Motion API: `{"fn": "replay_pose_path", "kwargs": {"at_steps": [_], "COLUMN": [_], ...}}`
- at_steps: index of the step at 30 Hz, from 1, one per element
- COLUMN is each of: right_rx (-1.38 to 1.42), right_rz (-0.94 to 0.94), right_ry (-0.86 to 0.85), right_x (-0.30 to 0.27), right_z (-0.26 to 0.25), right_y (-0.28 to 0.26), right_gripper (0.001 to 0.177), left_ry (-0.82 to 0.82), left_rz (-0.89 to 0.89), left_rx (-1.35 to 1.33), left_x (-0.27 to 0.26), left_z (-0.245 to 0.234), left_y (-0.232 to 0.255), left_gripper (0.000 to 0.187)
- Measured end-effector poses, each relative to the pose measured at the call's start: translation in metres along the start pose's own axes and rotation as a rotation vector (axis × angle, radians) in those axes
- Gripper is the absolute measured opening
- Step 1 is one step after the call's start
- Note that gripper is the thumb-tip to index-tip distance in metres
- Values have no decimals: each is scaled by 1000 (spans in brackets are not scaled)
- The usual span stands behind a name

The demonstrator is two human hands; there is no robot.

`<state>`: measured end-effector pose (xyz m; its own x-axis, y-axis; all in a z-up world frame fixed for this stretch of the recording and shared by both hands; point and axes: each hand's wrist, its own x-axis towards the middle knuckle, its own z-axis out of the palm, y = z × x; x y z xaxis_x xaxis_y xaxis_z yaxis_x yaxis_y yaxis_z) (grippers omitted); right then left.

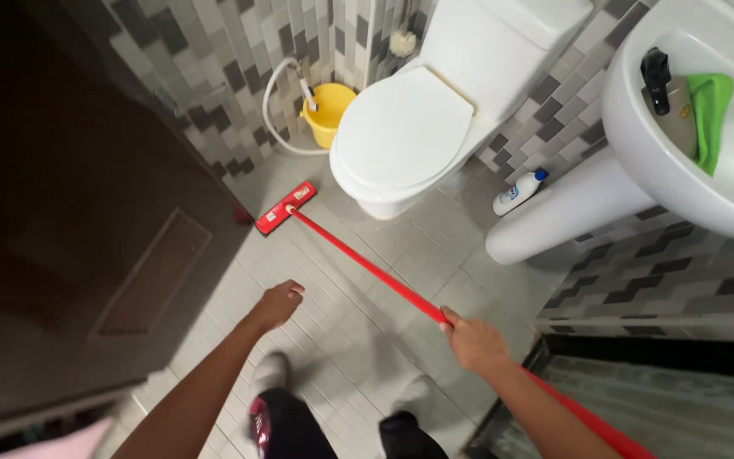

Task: Cleaning the bathroom including wiping the glass door, sink area, and toilet tank, then sweeping the floor.

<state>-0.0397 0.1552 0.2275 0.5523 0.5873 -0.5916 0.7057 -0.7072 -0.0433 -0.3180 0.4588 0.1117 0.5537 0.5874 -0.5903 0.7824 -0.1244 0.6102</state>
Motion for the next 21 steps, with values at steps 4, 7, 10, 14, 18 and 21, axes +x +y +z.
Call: {"fn": "replay_pose_path", "kwargs": {"at_steps": [4, 7, 10, 14, 18, 21], "right_rx": [69, 158, 204, 316, 365, 375], "right_rz": [123, 174, 184, 281, 359, 384], "right_ry": [-5, -4, -25, -13, -78, -77], "right_x": [8, 39, 30, -10, -47, -63], "right_z": [9, 37, 56, 56, 46, 56], "right_y": [-63, -119, -177, -223, -250, -253], "right_gripper": [48, 49, 49, 49, 47, 47], "left_ry": [-98, -134, -185, -193, -339, -318], "left_rz": [10, 82, 77, 198, 218, 219], "left_rx": [-8, 130, 180, 241, 126, 146], "left_x": [27, 65, 57, 107, 131, 117], "left_z": [-45, -76, -129, -139, -127, -115], "left_y": [3, -32, -38, -92, -103, -80], "left_gripper": [42, 41, 40, 39, 39, 39]}}
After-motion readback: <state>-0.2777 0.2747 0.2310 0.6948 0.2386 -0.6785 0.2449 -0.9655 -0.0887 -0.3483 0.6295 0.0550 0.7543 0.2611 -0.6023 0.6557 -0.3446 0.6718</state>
